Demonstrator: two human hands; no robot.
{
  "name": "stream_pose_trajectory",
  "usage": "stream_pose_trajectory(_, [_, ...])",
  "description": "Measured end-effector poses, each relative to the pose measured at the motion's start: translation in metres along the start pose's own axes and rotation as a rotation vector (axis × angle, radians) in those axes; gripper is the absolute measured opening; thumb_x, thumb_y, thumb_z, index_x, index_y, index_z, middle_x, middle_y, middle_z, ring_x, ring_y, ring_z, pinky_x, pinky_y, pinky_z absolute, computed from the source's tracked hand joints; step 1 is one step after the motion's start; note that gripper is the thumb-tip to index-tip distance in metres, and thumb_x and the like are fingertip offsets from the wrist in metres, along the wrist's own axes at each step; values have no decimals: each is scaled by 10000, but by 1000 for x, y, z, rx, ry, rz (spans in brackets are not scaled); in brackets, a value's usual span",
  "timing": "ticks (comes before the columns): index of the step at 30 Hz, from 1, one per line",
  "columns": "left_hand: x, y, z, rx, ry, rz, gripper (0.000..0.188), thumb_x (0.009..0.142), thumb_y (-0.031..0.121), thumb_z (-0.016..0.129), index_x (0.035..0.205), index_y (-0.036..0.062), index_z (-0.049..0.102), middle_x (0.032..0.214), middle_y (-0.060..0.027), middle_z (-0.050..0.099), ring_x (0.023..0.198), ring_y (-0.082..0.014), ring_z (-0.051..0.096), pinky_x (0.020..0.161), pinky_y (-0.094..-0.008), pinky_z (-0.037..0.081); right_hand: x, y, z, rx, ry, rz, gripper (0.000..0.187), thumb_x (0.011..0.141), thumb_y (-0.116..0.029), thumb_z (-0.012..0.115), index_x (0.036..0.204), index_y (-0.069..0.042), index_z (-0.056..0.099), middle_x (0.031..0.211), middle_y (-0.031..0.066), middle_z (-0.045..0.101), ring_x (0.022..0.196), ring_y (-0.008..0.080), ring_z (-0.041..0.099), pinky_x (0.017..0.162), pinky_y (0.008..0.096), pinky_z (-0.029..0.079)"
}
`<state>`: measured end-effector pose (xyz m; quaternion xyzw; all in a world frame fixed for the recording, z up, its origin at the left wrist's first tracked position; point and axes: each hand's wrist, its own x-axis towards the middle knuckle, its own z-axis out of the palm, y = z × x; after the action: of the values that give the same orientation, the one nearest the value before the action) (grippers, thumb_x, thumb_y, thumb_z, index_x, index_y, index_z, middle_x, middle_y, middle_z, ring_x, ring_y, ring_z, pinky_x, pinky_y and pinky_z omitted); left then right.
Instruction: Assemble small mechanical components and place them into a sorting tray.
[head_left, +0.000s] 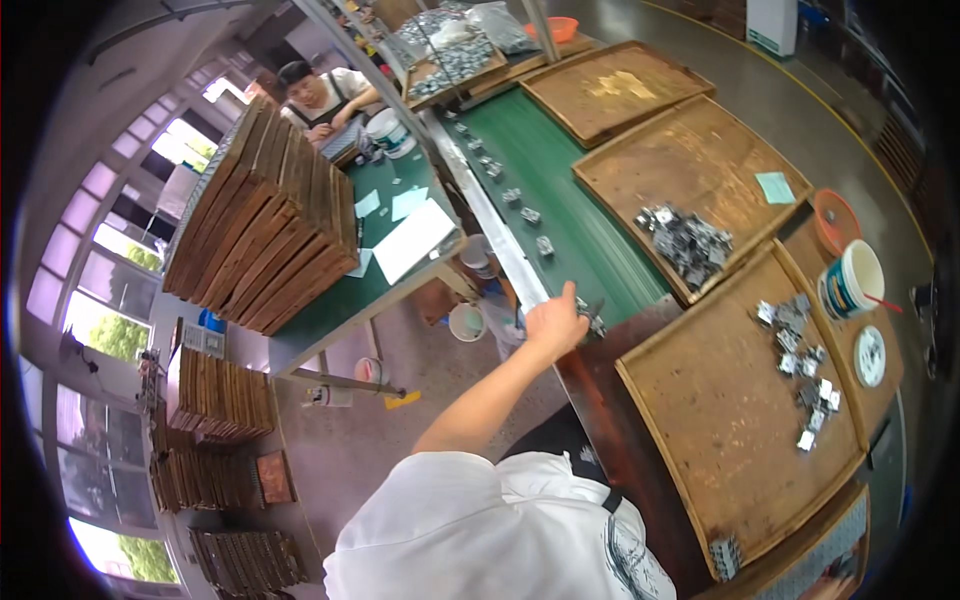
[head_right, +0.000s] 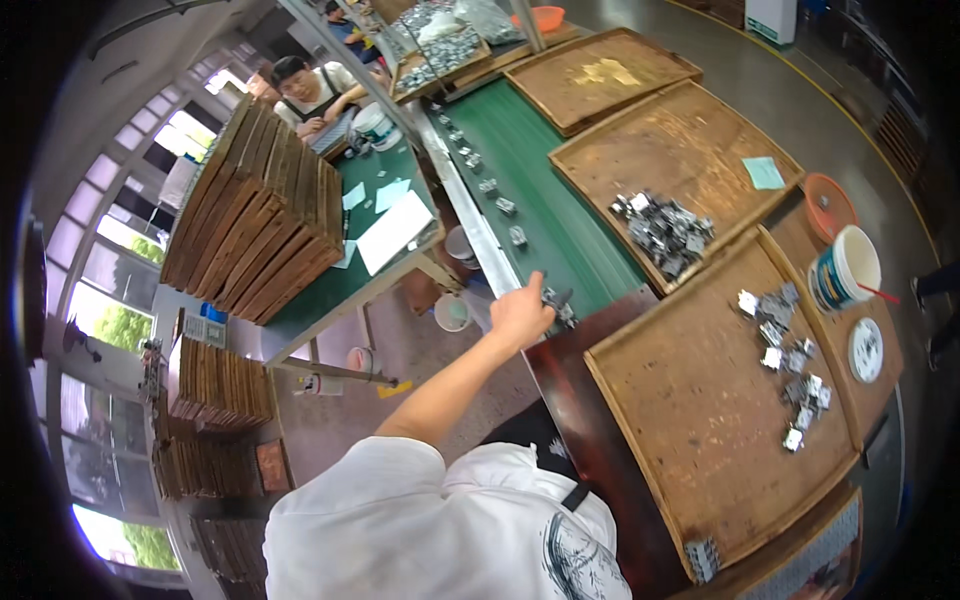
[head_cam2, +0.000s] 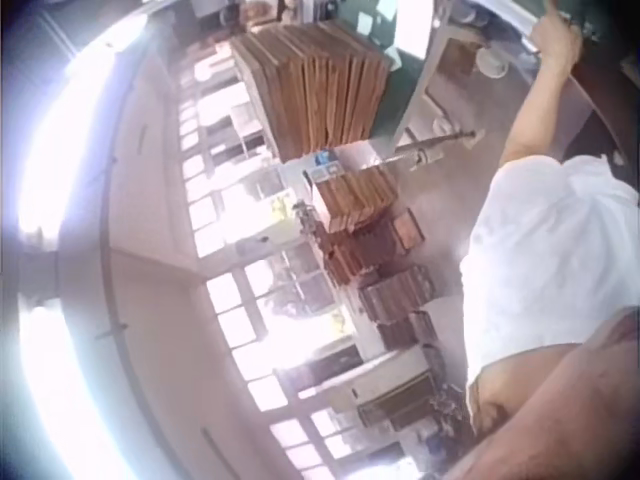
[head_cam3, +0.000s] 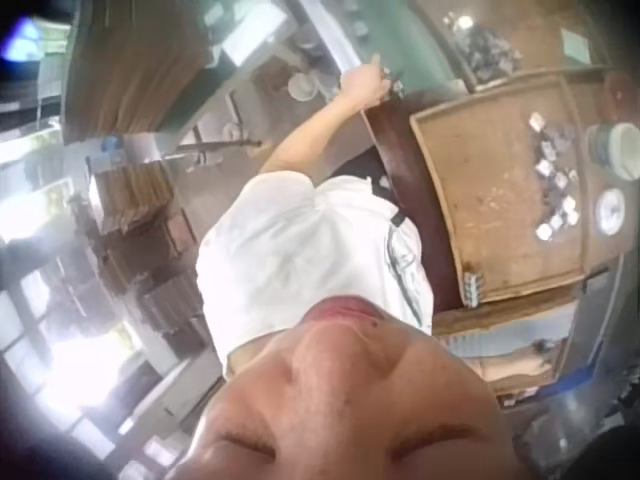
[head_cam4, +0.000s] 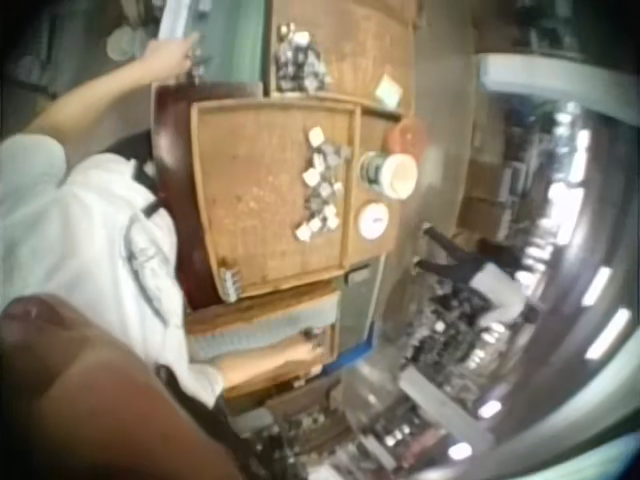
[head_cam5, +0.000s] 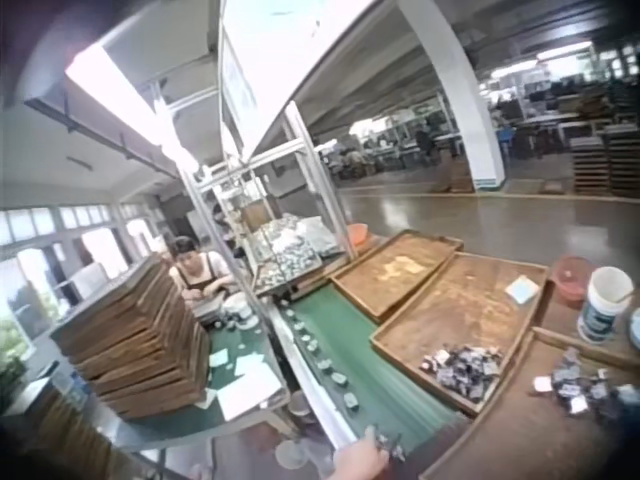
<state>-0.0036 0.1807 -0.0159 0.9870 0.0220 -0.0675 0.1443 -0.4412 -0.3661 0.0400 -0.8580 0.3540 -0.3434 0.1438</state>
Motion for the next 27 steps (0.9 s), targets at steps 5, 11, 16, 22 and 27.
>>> stream_pose_trajectory(5, [26,16,36,-153,-197,-144,544,809,340,648,1254,83,469,1007,-266,684,964,-460,657,839,-539,513,-47,25,79,644,26,448,206,862,-160,647,985,3,679,936,128,660,859,276,607,765,397,493])
stream_pose_trajectory(11, [22,24,30,-276,-129,-193,557,756,276,651,1255,104,471,983,-249,684,955,-447,654,823,-533,512,-53,-201,109,658,-285,647,309,896,-75,623,1173,60,646,1082,186,649,913,301,621,791,408,542])
stream_pose_trajectory(16, [33,22,45,-305,-157,-166,583,753,250,650,1282,104,454,996,-261,678,960,-454,647,824,-532,512,-62,-211,136,732,-312,597,251,886,-63,667,1117,35,675,1010,133,653,790,238,606,725,347,520])
stream_pose_trajectory(22, [33,27,47,-274,-179,-109,575,773,219,652,1292,102,434,1008,-227,685,972,-427,657,814,-522,527,-63,-242,133,732,-416,510,221,888,-48,676,1091,38,676,897,88,634,699,182,557,633,313,465])
stream_pose_trajectory(27, [31,32,45,-235,-143,-19,542,766,185,658,1256,98,444,981,-221,680,922,-435,663,772,-527,533,-69,-245,134,743,-445,538,240,890,-48,673,1113,43,668,903,103,639,712,181,563,644,310,476])
